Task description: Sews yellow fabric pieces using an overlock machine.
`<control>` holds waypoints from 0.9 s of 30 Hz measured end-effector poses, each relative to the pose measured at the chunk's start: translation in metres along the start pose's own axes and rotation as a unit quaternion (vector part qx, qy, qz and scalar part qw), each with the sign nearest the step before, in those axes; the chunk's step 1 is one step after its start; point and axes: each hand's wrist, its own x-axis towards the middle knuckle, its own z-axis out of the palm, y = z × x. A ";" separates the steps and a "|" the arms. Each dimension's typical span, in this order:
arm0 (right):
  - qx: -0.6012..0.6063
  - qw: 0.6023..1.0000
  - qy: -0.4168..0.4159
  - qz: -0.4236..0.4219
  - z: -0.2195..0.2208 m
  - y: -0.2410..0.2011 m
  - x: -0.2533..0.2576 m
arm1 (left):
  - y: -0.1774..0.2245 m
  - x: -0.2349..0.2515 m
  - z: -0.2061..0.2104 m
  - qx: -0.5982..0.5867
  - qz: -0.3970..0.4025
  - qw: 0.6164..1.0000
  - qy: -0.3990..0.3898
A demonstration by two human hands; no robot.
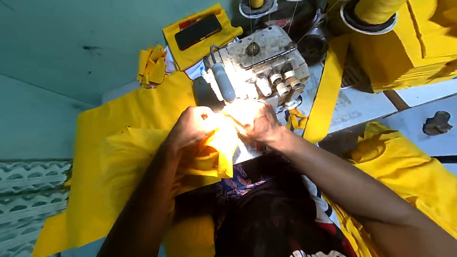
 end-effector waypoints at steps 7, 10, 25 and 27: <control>0.083 0.992 0.024 0.090 -0.014 -0.007 -0.011 | 0.014 -0.017 -0.002 0.031 0.000 0.998 0.059; 0.322 0.919 -0.023 0.226 -0.022 -0.024 -0.022 | 0.022 -0.032 -0.004 0.034 0.096 0.992 0.073; 0.311 0.918 -0.035 0.245 -0.171 -0.024 -0.062 | 0.056 -0.150 -0.106 0.133 0.232 0.954 0.136; 0.266 0.934 0.046 0.233 -0.190 -0.023 -0.066 | 0.089 -0.168 -0.107 0.073 0.234 0.959 0.141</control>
